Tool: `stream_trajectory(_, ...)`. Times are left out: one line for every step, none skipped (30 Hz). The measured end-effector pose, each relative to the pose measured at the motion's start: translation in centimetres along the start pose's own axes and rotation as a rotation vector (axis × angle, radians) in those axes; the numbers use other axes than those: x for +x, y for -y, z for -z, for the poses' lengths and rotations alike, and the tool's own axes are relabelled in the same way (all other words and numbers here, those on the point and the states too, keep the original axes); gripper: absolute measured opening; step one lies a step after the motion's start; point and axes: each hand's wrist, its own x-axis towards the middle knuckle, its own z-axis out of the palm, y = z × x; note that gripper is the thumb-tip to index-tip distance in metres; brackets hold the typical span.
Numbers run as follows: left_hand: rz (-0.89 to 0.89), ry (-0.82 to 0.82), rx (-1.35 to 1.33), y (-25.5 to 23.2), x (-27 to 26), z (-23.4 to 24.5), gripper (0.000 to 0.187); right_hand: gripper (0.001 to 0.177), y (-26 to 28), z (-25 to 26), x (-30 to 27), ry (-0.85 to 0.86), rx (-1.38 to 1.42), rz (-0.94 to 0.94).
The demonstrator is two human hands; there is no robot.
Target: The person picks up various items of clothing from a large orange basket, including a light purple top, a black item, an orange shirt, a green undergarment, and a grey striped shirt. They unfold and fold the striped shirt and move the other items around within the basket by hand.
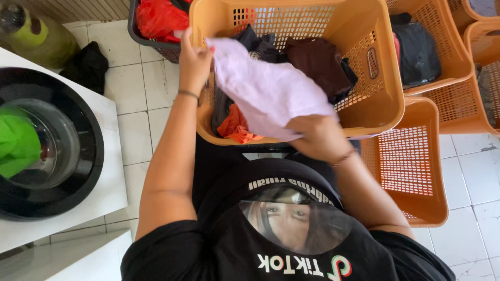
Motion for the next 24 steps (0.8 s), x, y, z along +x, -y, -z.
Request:
stream_trajectory(-0.264, -0.084, 0.136, 0.3, -2.4, 0.5, 0.069, 0.010, -0.1, -2.1, 0.3, 0.047, 0.000, -0.050)
stream_trajectory(-0.533, -0.157, 0.271, 0.1, -4.8, 1.2, 0.067, 0.014, -0.3, -3.9, 0.4, 0.046, 0.001, -0.032)
stream_trajectory(-0.545, 0.017, 0.131, -0.6, -7.3, 1.6, 0.062, 0.017, -0.7, -5.2, 0.4, 0.045, 0.002, -0.015)
stream_trajectory(-0.550, 0.199, -0.010, -1.6, -9.9, 1.8, 0.058, 0.017, -1.2, -5.8, 0.3, 0.051, 0.029, -0.030)
stream_trajectory(-0.504, 0.386, -0.088, -2.9, -12.3, 1.9, 0.063, 0.018, -1.7, -6.4, 0.3, 0.057, 0.056, -0.045)
stream_trajectory(-0.452, 0.577, -0.169, -4.2, -14.7, 1.9, 0.067, 0.019, -1.8, -6.8, 0.2, 0.065, 0.083, -0.064)
stream_trajectory(-0.459, 0.584, -0.120, -5.4, -17.0, 1.8, 0.074, 0.019, -1.9, -7.1, 0.3, 0.041, 0.103, -0.060)
stream_trajectory(-0.470, 0.591, -0.072, -6.6, -18.8, 1.5, 0.080, 0.019, -2.0, -7.2, 0.6, 0.014, 0.119, -0.055)
stream_trajectory(-0.501, 0.552, -0.031, -7.4, -19.9, 0.8, 0.080, 0.019, -1.9, -7.2, 0.8, -0.012, 0.136, -0.049)
stream_trajectory(-0.537, 0.510, 0.009, -7.9, -20.5, 0.1, 0.080, 0.019, -1.5, -7.3, 1.0, -0.003, 0.165, -0.083)
stream_trajectory(-0.574, 0.467, 0.049, -8.0, -20.7, -0.4, 0.080, 0.019, -1.0, -7.2, 1.2, 0.007, 0.194, -0.116)
stream_trajectory(-0.509, 0.459, 0.024, -7.8, -20.6, -0.6, 0.074, 0.020, -0.6, -7.0, 1.3, 0.016, 0.226, -0.149)
stream_trajectory(-0.443, 0.452, 0.000, -7.4, -20.4, -0.9, 0.069, 0.025, -0.5, -6.7, 1.4, -0.013, 0.280, -0.134)
stream_trajectory(-0.376, 0.446, -0.021, -6.8, -20.4, -1.0, 0.064, 0.031, -0.5, -6.4, 1.5, -0.042, 0.335, -0.120)
stream_trajectory(-0.378, 0.429, -0.011, -6.2, -20.4, -1.3, 0.048, 0.036, -0.5, -6.1, 1.4, -0.072, 0.390, -0.104)
stream_trajectory(-0.381, 0.409, 0.002, -5.7, -20.3, -1.5, 0.033, 0.040, -0.7, -6.0, 1.4, -0.095, 0.337, -0.104)
stream_trajectory(-0.385, 0.389, 0.015, -5.2, -20.2, -1.5, 0.017, 0.044, -1.1, -5.8, 1.3, -0.117, 0.284, -0.106)
stream_trajectory(-0.324, 0.394, -0.043, -4.9, -20.1, -1.4, 0.014, 0.048, -1.5, -5.8, 1.0, -0.137, 0.232, -0.109)
stream_trajectory(-0.262, 0.400, -0.099, -4.8, -20.1, -1.3, 0.012, 0.043, -2.0, -6.1, 0.7, -0.133, 0.155, -0.127)
stream_trajectory(-0.200, 0.403, -0.157, -4.8, -20.1, -1.2, 0.012, 0.037, -2.6, -6.5, 0.4, -0.127, 0.074, -0.144)
stream_trajectory(-0.251, 0.387, -0.205, -4.9, -20.0, -0.9, 0.011, 0.031, -3.2, -7.0, 0.1, -0.120, -0.006, -0.161)
stream_trajectory(-0.299, 0.368, -0.257, -5.2, -20.0, -0.6, 0.010, 0.028, -3.9, -7.4, -0.3, -0.138, -0.031, -0.150)
stream_trajectory(-0.346, 0.349, -0.309, -5.6, -19.9, -0.2, 0.010, 0.026, -4.6, -7.8, -0.6, -0.156, -0.056, -0.138)
stream_trajectory(-0.436, 0.320, -0.307, -6.0, -19.7, 0.2, 0.008, 0.024, -5.3, -8.0, -0.7, -0.172, -0.080, -0.121)
